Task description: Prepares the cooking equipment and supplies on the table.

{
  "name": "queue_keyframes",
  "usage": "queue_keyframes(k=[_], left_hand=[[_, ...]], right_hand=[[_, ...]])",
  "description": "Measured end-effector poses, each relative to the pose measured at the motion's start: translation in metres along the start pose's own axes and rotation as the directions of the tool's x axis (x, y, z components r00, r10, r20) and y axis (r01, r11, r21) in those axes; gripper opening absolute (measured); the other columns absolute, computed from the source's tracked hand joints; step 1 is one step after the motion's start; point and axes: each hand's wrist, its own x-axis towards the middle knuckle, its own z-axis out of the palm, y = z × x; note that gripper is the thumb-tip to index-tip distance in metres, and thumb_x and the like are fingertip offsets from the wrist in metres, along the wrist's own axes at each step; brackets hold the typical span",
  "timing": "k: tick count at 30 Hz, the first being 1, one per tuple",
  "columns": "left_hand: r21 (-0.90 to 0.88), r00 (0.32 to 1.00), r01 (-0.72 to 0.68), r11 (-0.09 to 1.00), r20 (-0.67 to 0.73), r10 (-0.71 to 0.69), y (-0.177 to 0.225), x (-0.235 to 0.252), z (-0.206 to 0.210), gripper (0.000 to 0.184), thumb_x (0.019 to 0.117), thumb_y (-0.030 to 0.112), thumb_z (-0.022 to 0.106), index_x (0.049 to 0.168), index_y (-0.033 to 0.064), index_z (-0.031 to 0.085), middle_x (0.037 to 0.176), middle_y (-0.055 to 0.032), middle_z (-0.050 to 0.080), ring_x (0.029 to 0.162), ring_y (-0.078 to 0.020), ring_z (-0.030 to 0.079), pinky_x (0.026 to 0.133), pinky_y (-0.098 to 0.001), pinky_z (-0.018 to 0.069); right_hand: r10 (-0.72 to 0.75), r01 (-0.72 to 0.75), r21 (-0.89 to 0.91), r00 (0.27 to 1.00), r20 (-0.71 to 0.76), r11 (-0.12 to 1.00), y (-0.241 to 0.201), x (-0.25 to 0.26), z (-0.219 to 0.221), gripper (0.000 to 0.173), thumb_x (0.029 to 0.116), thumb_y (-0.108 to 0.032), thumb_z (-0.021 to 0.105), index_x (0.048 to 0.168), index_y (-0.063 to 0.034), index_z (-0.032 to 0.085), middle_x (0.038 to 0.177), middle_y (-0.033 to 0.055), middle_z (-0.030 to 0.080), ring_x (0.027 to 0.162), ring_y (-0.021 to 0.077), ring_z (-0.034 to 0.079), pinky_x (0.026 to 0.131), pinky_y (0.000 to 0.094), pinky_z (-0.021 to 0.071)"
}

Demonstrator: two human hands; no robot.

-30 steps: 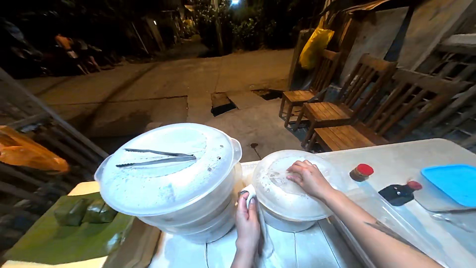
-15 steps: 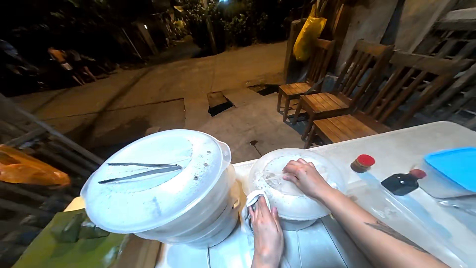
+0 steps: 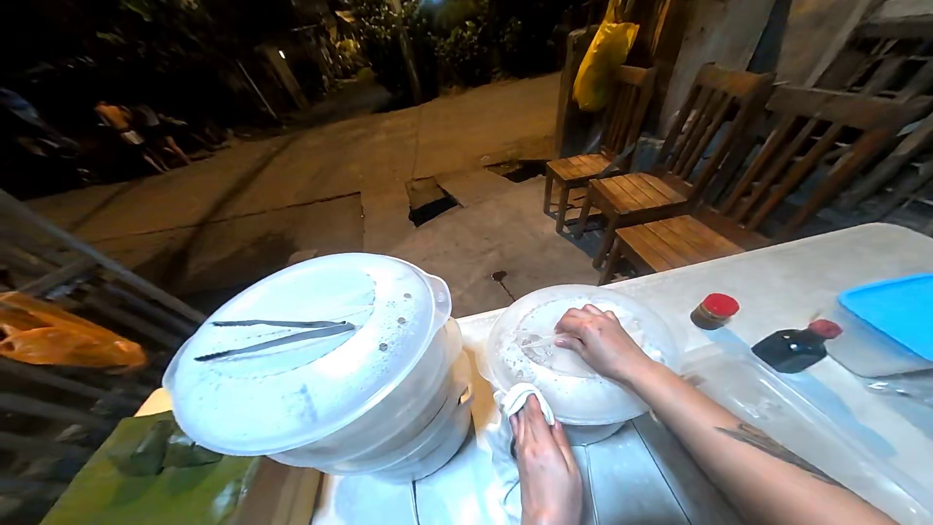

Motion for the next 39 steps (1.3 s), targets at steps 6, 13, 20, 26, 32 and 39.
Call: queue_keyframes(k=[6, 13, 20, 26, 32, 39], left_hand=[[0.031, 0.963, 0.232, 0.972, 0.137, -0.234, -0.008, 0.068, -0.021, 0.049, 0.1072, 0.014, 0.045, 0.147, -0.0142, 0.041, 0.142, -0.031, 0.055, 0.137, -0.0418, 0.05, 0.12, -0.0479, 0.0321], [-0.118, 0.995, 0.018, 0.993, 0.104, -0.006, -0.001, 0.019, -0.015, 0.043, 0.0988, -0.001, 0.048, 0.139, -0.0158, 0.05, 0.135, -0.0318, 0.06, 0.126, -0.0401, 0.061, 0.11, -0.0472, 0.0456], [-0.155, 0.985, -0.139, 0.978, -0.127, 0.12, -0.015, 0.021, -0.01, 0.044, 0.0979, -0.001, 0.044, 0.138, -0.019, 0.05, 0.134, -0.0327, 0.06, 0.122, -0.0399, 0.064, 0.108, -0.0462, 0.0477], [0.089, 0.933, 0.152, 0.984, 0.314, -0.173, -0.02, 0.112, -0.022, 0.06, 0.1116, 0.032, 0.033, 0.159, -0.0035, 0.021, 0.165, -0.0232, 0.025, 0.155, -0.0309, 0.024, 0.126, -0.0444, 0.0193], [0.239, 0.914, 0.256, 0.937, 0.256, -0.315, 0.012, 0.071, -0.016, 0.071, 0.1081, 0.036, 0.046, 0.155, -0.0122, 0.022, 0.162, -0.0326, 0.023, 0.154, -0.0383, 0.024, 0.126, -0.0422, 0.0209], [-0.014, 0.979, 0.202, 0.979, -0.001, -0.202, 0.023, 0.017, -0.007, 0.07, 0.0918, -0.001, 0.065, 0.151, -0.0159, 0.03, 0.14, -0.031, 0.057, 0.123, -0.0362, 0.064, 0.106, -0.0406, 0.0498]], right_hand=[[0.008, -0.008, 0.003, 1.0, 0.015, 1.0, 0.001, 0.001, -0.001, 0.018, 0.0975, -0.021, 0.07, 0.104, -0.0052, 0.076, 0.105, 0.0108, 0.072, 0.103, 0.0333, 0.064, 0.086, 0.0543, 0.0468], [-0.014, 0.015, 0.013, 1.0, -0.013, 1.0, 0.002, -0.001, 0.001, 0.017, 0.097, -0.019, 0.071, 0.103, -0.0048, 0.076, 0.105, 0.0122, 0.072, 0.102, 0.0347, 0.064, 0.085, 0.0557, 0.0477], [-0.017, 0.017, -0.001, 1.0, -0.017, 1.0, 0.004, -0.001, 0.004, 0.017, 0.0972, -0.021, 0.071, 0.103, -0.0066, 0.076, 0.105, 0.01, 0.072, 0.101, 0.0328, 0.064, 0.084, 0.0531, 0.0479], [0.006, -0.006, -0.007, 1.0, 0.023, 1.0, -0.002, 0.0, 0.0, 0.02, 0.0997, -0.022, 0.067, 0.107, -0.0061, 0.075, 0.108, 0.0106, 0.071, 0.104, 0.0328, 0.063, 0.087, 0.0527, 0.047], [0.008, -0.007, -0.027, 1.0, 0.018, 1.0, -0.003, 0.001, 0.002, 0.019, 0.1, -0.024, 0.067, 0.107, -0.0075, 0.075, 0.107, 0.009, 0.071, 0.103, 0.0315, 0.063, 0.086, 0.0514, 0.0474], [-0.024, 0.024, -0.019, 1.0, -0.01, 1.0, 0.0, 0.0, 0.004, 0.018, 0.0983, -0.021, 0.069, 0.105, -0.0061, 0.075, 0.105, 0.0105, 0.071, 0.101, 0.0328, 0.064, 0.084, 0.0524, 0.0478]])
